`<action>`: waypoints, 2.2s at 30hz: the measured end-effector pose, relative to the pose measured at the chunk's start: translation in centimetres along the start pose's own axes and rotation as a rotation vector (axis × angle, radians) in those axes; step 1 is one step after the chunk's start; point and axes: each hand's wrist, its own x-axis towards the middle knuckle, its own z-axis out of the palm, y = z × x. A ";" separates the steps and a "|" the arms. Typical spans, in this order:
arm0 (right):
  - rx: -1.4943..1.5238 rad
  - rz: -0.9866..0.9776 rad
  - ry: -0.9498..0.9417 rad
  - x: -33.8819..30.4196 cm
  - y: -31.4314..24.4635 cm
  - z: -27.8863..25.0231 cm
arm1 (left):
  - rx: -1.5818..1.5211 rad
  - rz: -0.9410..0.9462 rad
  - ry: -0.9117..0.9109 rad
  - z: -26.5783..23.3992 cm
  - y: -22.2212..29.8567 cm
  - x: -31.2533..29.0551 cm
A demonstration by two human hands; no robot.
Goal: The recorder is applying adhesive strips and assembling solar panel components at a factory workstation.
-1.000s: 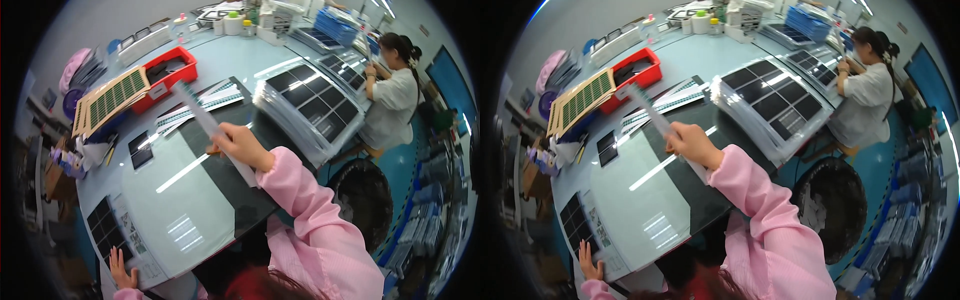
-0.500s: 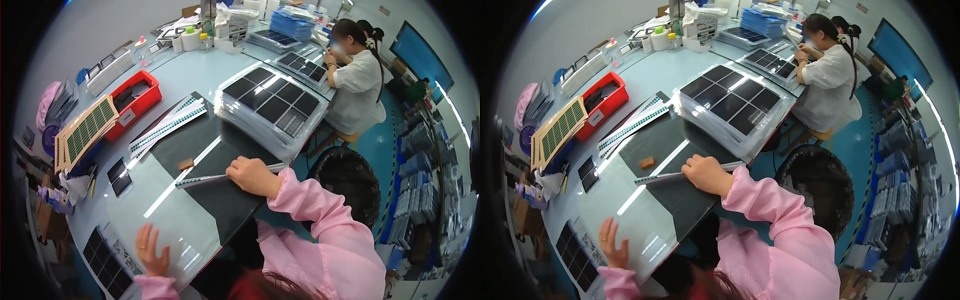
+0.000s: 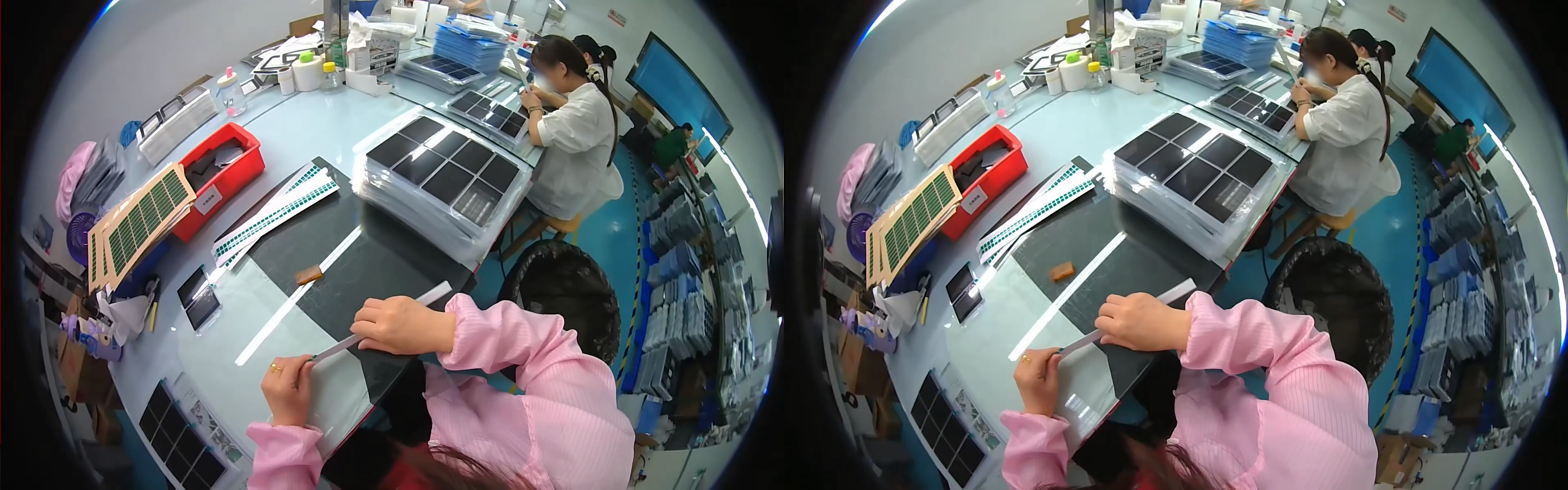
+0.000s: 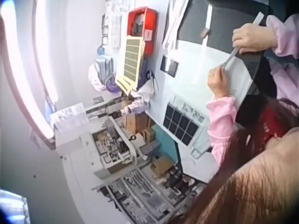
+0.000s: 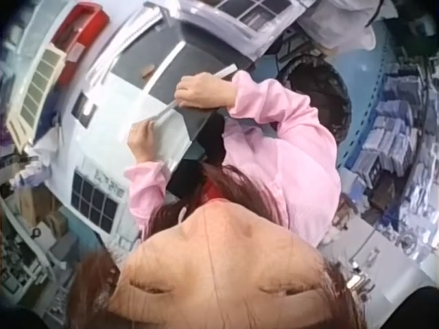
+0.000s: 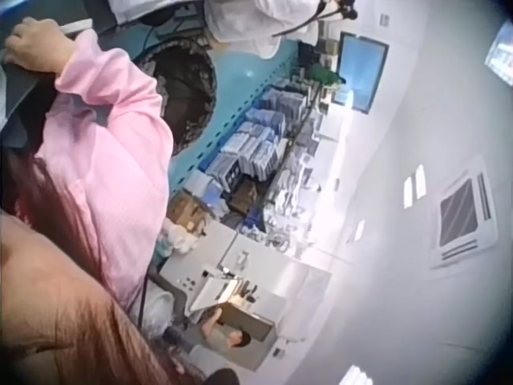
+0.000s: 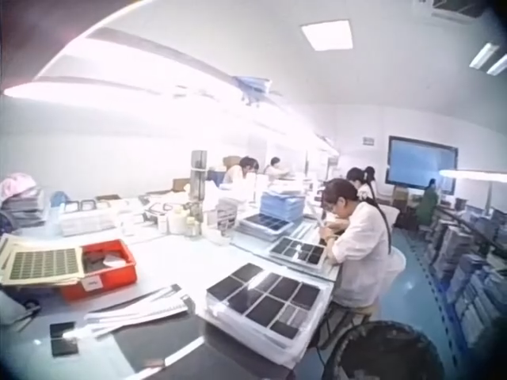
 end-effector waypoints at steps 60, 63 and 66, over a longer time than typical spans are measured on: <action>-0.468 0.093 0.647 6.4 9.4 -24.0 | -1.072 -0.648 0.515 -2.6 -5.7 -0.4; -0.347 0.180 0.731 12.0 7.0 -23.8 | -1.319 -0.707 0.525 -4.6 -4.8 0.4; 0.051 0.261 0.553 16.9 4.1 -22.1 | -1.659 -0.446 0.282 -6.2 -5.6 0.1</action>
